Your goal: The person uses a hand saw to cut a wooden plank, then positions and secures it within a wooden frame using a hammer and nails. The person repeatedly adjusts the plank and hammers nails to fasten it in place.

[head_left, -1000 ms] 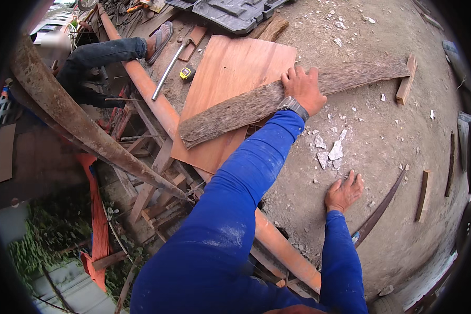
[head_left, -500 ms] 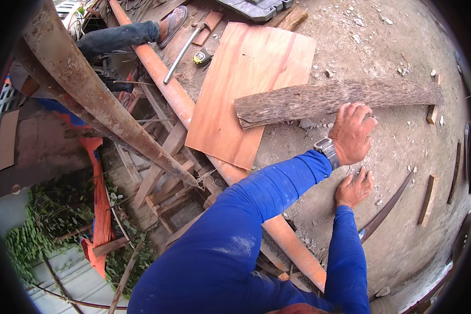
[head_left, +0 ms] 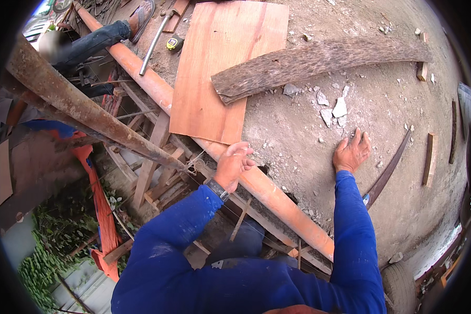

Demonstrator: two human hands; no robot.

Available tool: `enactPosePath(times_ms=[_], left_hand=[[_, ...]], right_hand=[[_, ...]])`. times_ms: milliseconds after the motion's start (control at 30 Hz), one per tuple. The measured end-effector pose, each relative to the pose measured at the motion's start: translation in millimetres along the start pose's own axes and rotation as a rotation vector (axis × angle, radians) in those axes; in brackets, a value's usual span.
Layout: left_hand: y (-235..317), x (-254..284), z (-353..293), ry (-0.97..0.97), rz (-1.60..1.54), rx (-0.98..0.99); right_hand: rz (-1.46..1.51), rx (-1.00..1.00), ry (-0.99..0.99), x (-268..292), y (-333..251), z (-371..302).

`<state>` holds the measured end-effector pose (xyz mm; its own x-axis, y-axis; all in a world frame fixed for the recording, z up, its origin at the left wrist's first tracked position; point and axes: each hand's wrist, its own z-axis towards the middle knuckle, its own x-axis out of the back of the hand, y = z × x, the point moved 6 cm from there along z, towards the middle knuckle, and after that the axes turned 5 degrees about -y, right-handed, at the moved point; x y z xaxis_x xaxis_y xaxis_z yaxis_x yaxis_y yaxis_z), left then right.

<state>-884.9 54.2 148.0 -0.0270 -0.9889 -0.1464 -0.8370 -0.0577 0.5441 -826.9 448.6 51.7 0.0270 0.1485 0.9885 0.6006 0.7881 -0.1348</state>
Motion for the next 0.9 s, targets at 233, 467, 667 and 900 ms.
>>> enactPosePath(times_ms=[233, 467, 667, 900], left_hand=[[-23, 15, -12, 0.048, -0.162, 0.073], [-16, 19, 9, 0.025, -0.287, -0.068], [-16, -1, 27, 0.05, -0.345, -0.107], [-22, -56, 29, -0.295, 0.303, -0.026]], right_hand=[[0.004, -0.009, -0.001, -1, 5, -2], [0.042, 0.001, -0.014, 0, 0, 0], [0.029, 0.022, 0.009, 2, 0, -1], [0.03, 0.023, 0.024, 0, 1, -3]])
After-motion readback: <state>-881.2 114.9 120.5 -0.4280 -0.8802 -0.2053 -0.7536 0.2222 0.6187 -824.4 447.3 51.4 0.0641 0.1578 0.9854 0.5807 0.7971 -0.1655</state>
